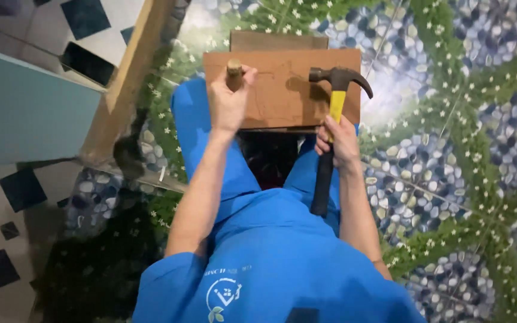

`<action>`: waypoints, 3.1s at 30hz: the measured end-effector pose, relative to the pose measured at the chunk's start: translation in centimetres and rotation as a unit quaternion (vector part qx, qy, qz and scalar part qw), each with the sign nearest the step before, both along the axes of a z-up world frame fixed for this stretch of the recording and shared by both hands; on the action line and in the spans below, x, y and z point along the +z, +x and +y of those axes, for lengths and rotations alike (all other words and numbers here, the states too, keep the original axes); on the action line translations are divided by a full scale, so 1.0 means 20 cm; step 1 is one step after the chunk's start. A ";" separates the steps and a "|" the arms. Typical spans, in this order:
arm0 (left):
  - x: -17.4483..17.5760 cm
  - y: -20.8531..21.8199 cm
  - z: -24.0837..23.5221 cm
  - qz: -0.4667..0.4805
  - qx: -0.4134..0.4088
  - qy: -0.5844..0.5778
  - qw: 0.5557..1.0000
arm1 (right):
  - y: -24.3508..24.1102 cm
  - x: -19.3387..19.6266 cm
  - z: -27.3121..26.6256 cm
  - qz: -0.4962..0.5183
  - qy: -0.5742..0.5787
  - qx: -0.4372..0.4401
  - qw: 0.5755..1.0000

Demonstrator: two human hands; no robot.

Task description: The person sits cross-legged on the floor and uses a chisel and hammer to carve a fish design into a rectangular wooden board. The person repeatedly strikes the chisel to deepen the carved lines along the fish outline.

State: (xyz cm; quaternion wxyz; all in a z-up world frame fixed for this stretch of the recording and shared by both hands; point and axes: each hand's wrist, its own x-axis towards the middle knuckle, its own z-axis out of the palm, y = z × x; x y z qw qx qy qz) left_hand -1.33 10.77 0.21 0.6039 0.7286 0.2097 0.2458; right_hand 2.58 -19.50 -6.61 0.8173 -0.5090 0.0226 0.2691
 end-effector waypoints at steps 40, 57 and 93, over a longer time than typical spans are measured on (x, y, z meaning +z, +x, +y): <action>-0.18 -0.30 -0.42 0.239 -0.243 0.371 0.864 | -0.05 -0.05 0.00 0.076 0.003 -0.037 0.996; 0.41 -0.06 -0.27 -0.257 -0.214 0.067 0.940 | -0.06 -0.10 -0.06 -0.015 0.053 0.036 0.998; 0.06 -0.22 -0.68 -0.258 -0.217 0.284 0.898 | -0.08 -0.29 -0.38 -0.109 -0.193 -0.006 0.975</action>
